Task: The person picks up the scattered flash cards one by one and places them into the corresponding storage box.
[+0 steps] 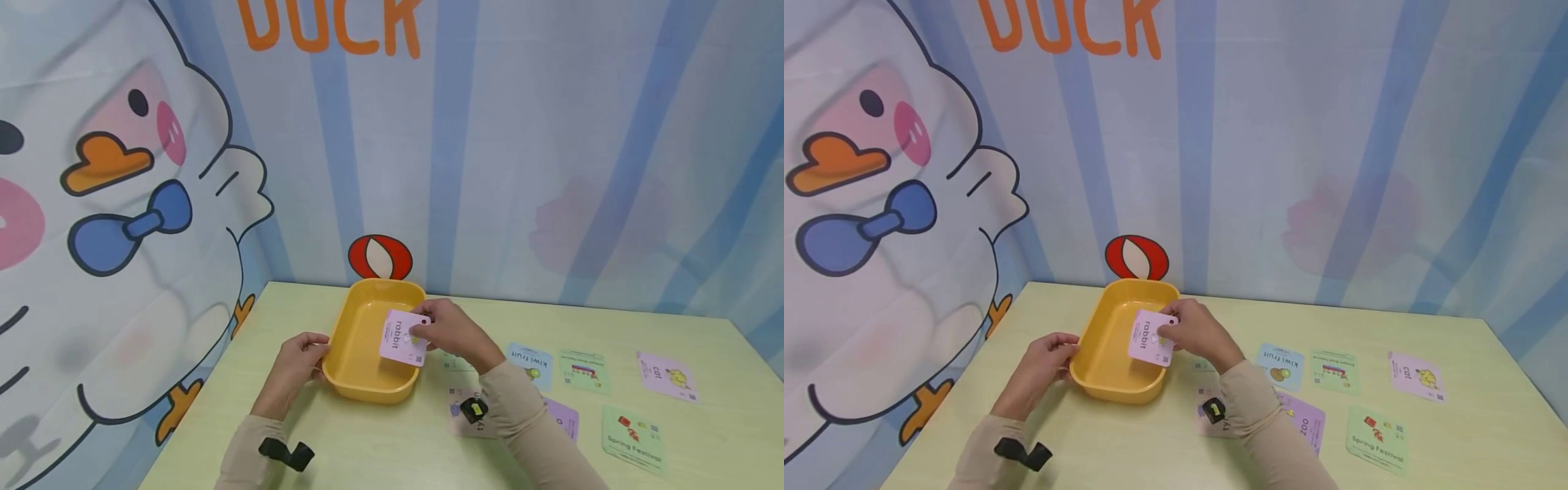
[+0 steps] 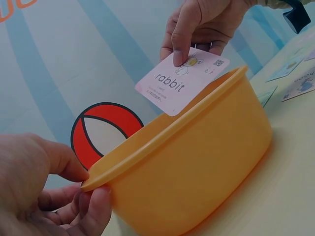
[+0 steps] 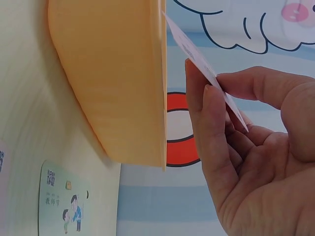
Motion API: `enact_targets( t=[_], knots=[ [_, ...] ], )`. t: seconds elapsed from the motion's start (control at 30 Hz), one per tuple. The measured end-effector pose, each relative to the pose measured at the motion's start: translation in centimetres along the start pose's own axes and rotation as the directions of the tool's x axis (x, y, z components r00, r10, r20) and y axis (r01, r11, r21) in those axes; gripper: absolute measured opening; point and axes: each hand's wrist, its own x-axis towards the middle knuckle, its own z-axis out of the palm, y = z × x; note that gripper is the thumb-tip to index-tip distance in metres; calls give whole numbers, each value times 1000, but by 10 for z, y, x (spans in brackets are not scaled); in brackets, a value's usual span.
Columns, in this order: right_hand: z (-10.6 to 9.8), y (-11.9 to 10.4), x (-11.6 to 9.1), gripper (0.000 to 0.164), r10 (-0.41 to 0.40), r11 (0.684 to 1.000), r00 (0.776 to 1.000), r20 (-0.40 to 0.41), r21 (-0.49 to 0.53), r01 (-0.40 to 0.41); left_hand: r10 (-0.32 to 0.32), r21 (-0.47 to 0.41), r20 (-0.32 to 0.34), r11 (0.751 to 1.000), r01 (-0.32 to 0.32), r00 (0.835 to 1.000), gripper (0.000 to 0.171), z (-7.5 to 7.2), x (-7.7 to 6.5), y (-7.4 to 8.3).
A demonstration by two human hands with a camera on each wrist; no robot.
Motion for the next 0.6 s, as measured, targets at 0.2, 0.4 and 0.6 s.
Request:
enact_targets(
  t=[0.2,0.4,0.6],
  knots=[
    [4,-2,2,21,-15,1000,1000,11,6,15,-3,0,4,1000,3,1000,25,0,0,1],
    [8,-1,5,19,-28,999,999,21,15,28,-8,-6,7,1000,8,1000,25,-1,1,0],
    [13,-3,6,20,-27,1000,999,19,2,27,-7,-6,5,1000,7,1000,25,-1,0,0]
  ],
)
